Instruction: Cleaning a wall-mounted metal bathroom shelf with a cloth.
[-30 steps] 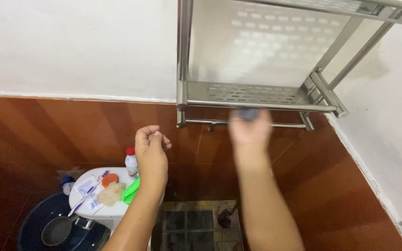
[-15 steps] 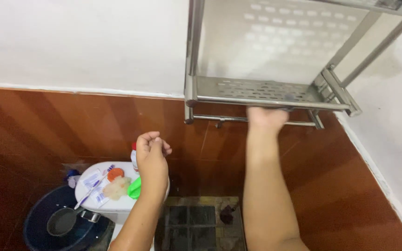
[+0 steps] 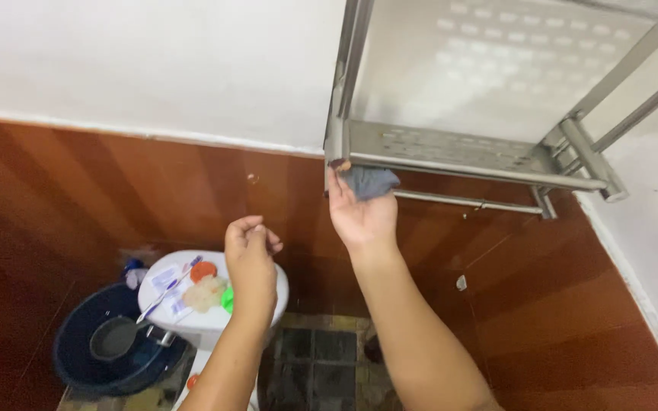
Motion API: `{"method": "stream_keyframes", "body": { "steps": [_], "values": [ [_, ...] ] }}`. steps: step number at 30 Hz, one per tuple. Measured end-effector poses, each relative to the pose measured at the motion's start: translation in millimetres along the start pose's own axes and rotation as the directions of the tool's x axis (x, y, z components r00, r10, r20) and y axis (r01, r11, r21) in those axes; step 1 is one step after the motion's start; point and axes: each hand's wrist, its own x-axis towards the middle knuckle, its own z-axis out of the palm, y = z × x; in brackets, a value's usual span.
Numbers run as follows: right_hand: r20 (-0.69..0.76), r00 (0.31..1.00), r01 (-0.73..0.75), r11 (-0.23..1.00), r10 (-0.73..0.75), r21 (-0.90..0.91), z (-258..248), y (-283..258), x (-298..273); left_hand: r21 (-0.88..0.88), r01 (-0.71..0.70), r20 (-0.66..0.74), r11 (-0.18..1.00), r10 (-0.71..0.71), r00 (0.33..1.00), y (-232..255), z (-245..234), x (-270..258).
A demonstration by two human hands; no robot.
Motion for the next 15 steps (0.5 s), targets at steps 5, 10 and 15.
{"method": "stream_keyframes", "body": {
  "steps": [5, 10, 15],
  "values": [
    [0.038, 0.982, -0.174, 0.971, 0.182, -0.162, 4.7, -23.5, -51.9, 0.042, -0.001, 0.023, 0.999, 0.0, 1.0, -16.1, 11.6, -9.0],
    [-0.005, 0.959, -0.26, 0.872, 0.284, -0.415, -11.3, -62.6, -79.2, 0.154, -0.114, 0.071, 0.981, 0.104, 0.992, -2.0, 45.1, -41.6],
    [0.059, 0.913, -0.318, 0.793, 0.405, -0.519, -46.0, -102.8, -92.2, 0.468, -0.303, 0.317, 0.83, 0.162, 0.934, -10.4, 77.1, -68.7]
  ]
}}
